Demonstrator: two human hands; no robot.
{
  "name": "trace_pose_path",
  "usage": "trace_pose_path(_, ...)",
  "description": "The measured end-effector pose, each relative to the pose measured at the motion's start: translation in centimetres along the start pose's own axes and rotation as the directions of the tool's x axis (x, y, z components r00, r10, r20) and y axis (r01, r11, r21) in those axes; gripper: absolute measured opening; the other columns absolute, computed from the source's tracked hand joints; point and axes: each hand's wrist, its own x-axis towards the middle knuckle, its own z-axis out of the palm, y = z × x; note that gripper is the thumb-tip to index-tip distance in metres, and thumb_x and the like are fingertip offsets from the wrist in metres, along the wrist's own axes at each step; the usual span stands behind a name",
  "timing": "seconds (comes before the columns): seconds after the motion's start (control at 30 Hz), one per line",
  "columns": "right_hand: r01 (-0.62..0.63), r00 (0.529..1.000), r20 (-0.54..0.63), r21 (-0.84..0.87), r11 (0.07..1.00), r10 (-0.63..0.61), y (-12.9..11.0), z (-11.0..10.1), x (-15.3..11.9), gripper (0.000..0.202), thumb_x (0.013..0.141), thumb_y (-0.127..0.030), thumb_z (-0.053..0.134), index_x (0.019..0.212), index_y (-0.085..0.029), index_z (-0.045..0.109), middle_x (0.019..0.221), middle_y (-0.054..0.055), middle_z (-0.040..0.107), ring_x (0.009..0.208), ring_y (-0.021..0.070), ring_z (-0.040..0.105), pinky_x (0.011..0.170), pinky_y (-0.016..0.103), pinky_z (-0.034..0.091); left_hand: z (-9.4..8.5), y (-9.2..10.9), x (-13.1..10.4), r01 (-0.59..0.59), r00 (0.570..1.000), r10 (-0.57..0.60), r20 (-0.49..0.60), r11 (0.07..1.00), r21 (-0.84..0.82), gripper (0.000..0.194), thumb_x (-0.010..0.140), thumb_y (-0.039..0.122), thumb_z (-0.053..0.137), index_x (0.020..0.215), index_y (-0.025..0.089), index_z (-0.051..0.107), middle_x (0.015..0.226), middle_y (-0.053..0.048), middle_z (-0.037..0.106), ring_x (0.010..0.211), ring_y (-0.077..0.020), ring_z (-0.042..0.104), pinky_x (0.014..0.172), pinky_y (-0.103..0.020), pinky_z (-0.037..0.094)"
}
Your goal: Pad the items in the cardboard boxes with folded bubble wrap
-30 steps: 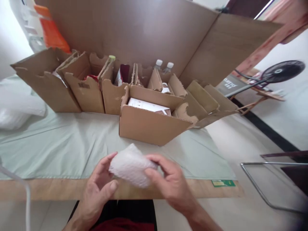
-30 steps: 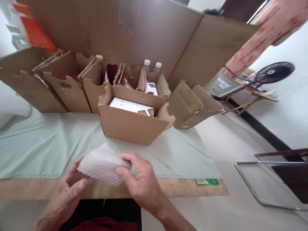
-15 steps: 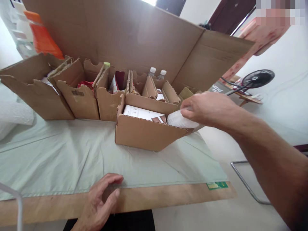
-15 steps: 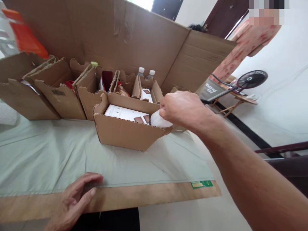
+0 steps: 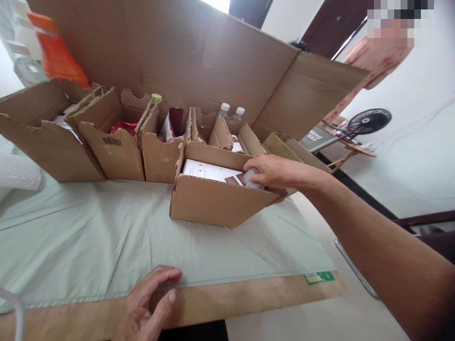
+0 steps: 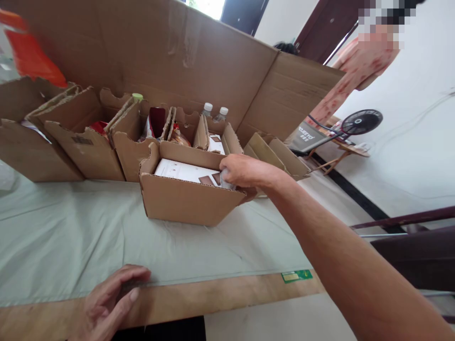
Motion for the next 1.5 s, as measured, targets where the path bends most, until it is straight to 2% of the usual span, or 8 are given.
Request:
trace_pose_path(0.57,-0.061,0.998,-0.028,-0.052,0.997,0.059,-1.4,1.2,-1.2,0.022,0.074,-0.009,0.07,0.093,-0.02,0.074,0.095,0.01,0.076,0.084,0.0262,0.069,0.063,0.031,0.043,0.9,-0.5,-0.2,-0.034,0.999,0.033,0.014,0.992,0.119,0.019,0.096,0.03,0.064,0.112,0.029,0.075,0.104,-0.004,0.08,0.095,-0.0207,0.078,0.08,-0.027,0.064)
trace_pose_path(0.73,-0.061,0.984,-0.162,0.061,0.996,0.07,-0.7,-0.1,-3.6,0.029,0.078,-0.01,0.066,0.102,-0.021,0.075,0.101,0.006,0.078,0.09,0.0241,0.07,0.069,0.03,0.048,2.4,1.5,1.5,0.106,0.972,-0.076,-0.224,0.986,0.125,0.023,0.098,0.037,0.061,0.117,0.029,0.071,0.116,-0.005,0.074,0.103,-0.022,0.071,0.091,-0.035,0.061)
trace_pose_path(0.87,-0.002,0.757,-0.607,0.368,0.93,0.241,0.2,1.5,-10.7,0.013,0.09,-0.027,0.064,0.093,-0.023,0.076,0.09,0.003,0.078,0.076,0.0204,0.07,0.07,0.033,0.051,2.6,4.1,5.6,0.157,0.903,-0.111,-0.416,0.984,0.079,0.056,0.094,0.043,0.065,0.147,0.032,0.052,0.148,-0.01,0.058,0.122,-0.0292,0.063,0.106,-0.051,0.052)
trace_pose_path(0.97,0.069,0.612,-0.651,0.61,0.79,0.449,0.7,6.4,-13.7,0.018,0.092,-0.04,0.065,0.097,-0.025,0.074,0.093,0.005,0.078,0.082,0.0224,0.072,0.075,0.037,0.056,1.7,4.8,9.4,0.145,0.87,-0.123,-0.477,0.989,0.011,0.079,0.091,0.045,0.071,0.16,0.032,0.035,0.164,-0.013,0.041,0.142,-0.0345,0.05,0.116,-0.059,0.041)
trace_pose_path(1.13,0.123,0.859,-0.366,0.827,0.548,0.359,-0.8,14.1,-9.9,0.073,0.077,-0.056,0.077,0.138,-0.021,0.057,0.135,0.014,0.069,0.117,0.0324,0.068,0.091,0.047,0.058,0.2,3.9,15.3,-0.024,0.931,-0.016,-0.364,0.994,-0.107,0.08,0.083,0.053,0.078,0.152,0.028,0.045,0.164,-0.012,0.044,0.152,-0.0349,0.039,0.123,-0.057,0.033)
trace_pose_path(1.23,0.226,0.883,-0.369,0.876,0.426,0.292,-2.1,15.2,-8.1,0.063,0.089,-0.06,0.065,0.137,-0.02,0.057,0.138,0.014,0.067,0.126,0.0309,0.064,0.106,0.048,0.052,0.7,3.8,16.7,-0.075,0.969,0.019,-0.246,0.973,-0.22,0.074,0.08,0.061,0.078,0.139,0.022,0.056,0.141,-0.013,0.065,0.136,-0.034,0.057,0.116,-0.052,0.044)
trace_pose_path(1.4,0.17,0.859,-0.391,0.826,0.538,0.331,-4.2,14.8,-12.7,0.048,0.096,-0.059,0.057,0.122,-0.02,0.067,0.122,0.012,0.074,0.118,0.033,0.066,0.105,0.05,0.05,1.5,4.7,11.4,-0.043,0.974,-0.016,-0.225,0.966,-0.256,0.061,0.088,0.055,0.073,0.137,0.022,0.057,0.136,-0.011,0.068,0.128,-0.0291,0.063,0.11,-0.044,0.05)
trace_pose_path(1.5,0.228,0.853,-0.457,0.761,0.607,0.252,-7.2,13.8,-14.9,0.04,0.098,-0.056,0.056,0.111,-0.022,0.07,0.11,0.01,0.076,0.11,0.0317,0.068,0.103,0.048,0.052,-1.0,5.1,6.2,0.027,0.944,-0.107,-0.313,0.968,-0.251,0.056,0.087,0.051,0.077,0.131,0.021,0.061,0.126,-0.01,0.072,0.121,-0.0281,0.067,0.105,-0.04,0.053)
